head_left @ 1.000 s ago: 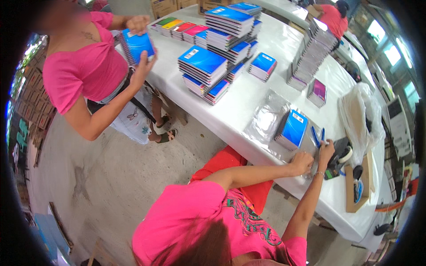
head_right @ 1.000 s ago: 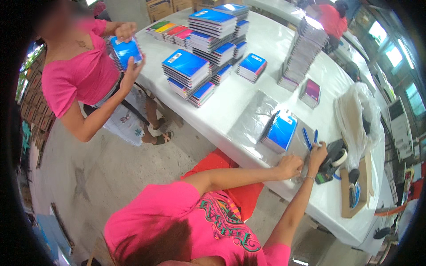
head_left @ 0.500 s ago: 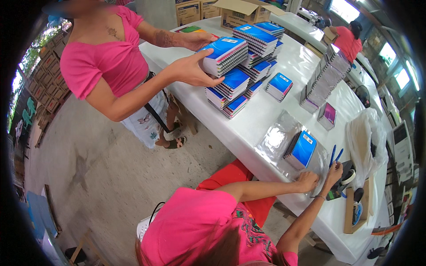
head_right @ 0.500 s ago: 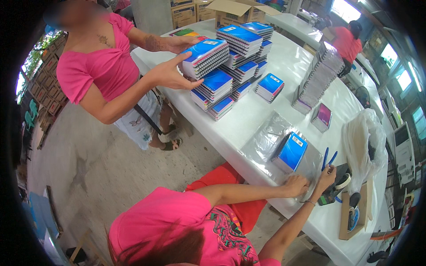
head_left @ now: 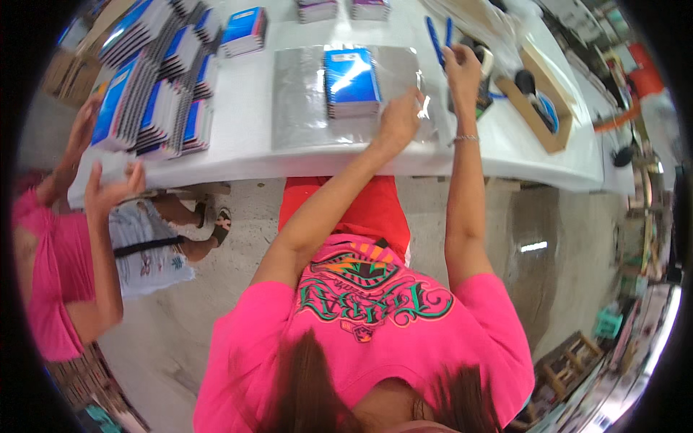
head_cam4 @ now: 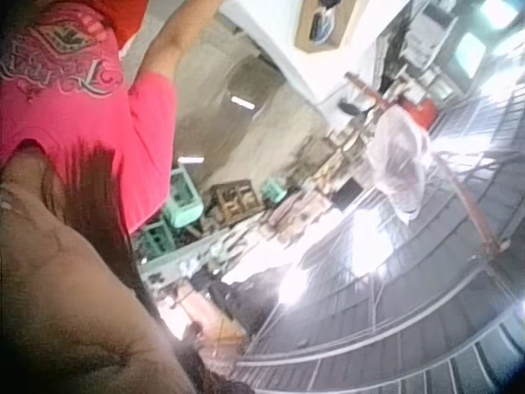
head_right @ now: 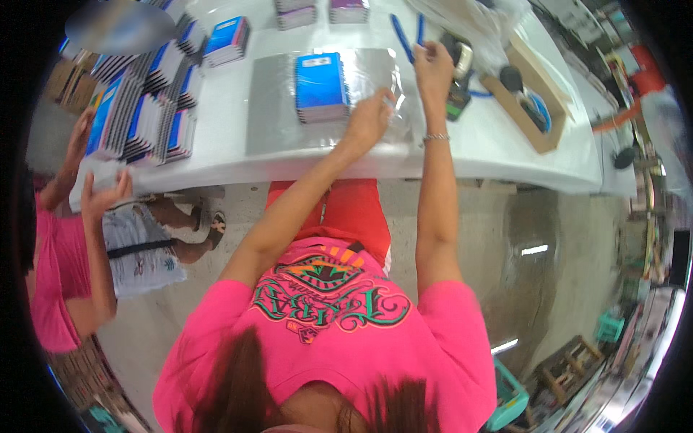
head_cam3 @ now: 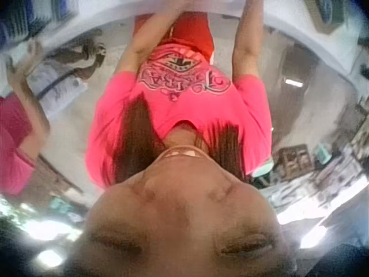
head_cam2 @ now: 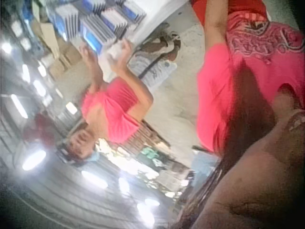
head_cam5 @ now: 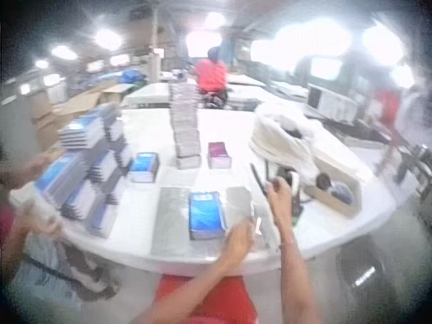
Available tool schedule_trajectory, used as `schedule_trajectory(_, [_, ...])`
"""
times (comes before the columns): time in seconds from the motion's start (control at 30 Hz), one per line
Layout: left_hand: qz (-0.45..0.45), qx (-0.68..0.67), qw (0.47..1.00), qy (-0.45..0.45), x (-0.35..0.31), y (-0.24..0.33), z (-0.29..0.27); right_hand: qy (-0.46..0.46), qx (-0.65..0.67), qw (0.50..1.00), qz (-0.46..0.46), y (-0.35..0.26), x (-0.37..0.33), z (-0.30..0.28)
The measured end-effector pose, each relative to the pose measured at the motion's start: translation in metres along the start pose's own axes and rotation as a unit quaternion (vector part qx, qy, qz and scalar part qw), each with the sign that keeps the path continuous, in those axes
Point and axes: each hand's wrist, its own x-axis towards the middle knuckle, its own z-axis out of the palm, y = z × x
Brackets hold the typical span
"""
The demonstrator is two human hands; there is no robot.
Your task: The person wraps spiral-bound notebooks in clear plastic sleeves at a white table. They place each notebook into a sleeve, fold the plastic edges, and use a tape dispenser to seal the package before stacking the wrapped units.
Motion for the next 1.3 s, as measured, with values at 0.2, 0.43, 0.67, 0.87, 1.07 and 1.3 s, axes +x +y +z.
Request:
schedule_trajectory(0.2, [0.054, 0.051, 0.997, -0.005, -0.006, 0.016, 0.005, 0.006, -0.031, 0.999, 0.037, -0.011, -0.007, -0.019])
schedule_trajectory(0.43, [0.078, 0.083, 0.992, 0.054, -0.009, 0.030, -0.004, 0.021, -0.025, 0.997, 0.066, -0.003, -0.019, -0.011])
schedule_trajectory(0.67, [0.058, 0.110, 0.991, 0.049, -0.011, 0.042, -0.020, -0.009, -0.100, 0.988, 0.114, 0.014, -0.044, 0.001])
schedule_trajectory(0.87, [0.087, 0.102, 0.990, 0.046, -0.010, 0.024, -0.010, 0.018, -0.146, 0.987, 0.059, 0.026, -0.054, -0.002])
schedule_trajectory(1.07, [0.039, 0.093, 0.995, -0.026, -0.006, 0.014, 0.004, -0.004, 0.135, 0.974, 0.181, -0.001, -0.047, -0.010])
schedule_trajectory(1.3, [0.043, 0.097, 0.993, -0.043, 0.001, 0.007, 0.006, -0.048, 0.406, 0.842, 0.352, 0.000, -0.058, 0.012])
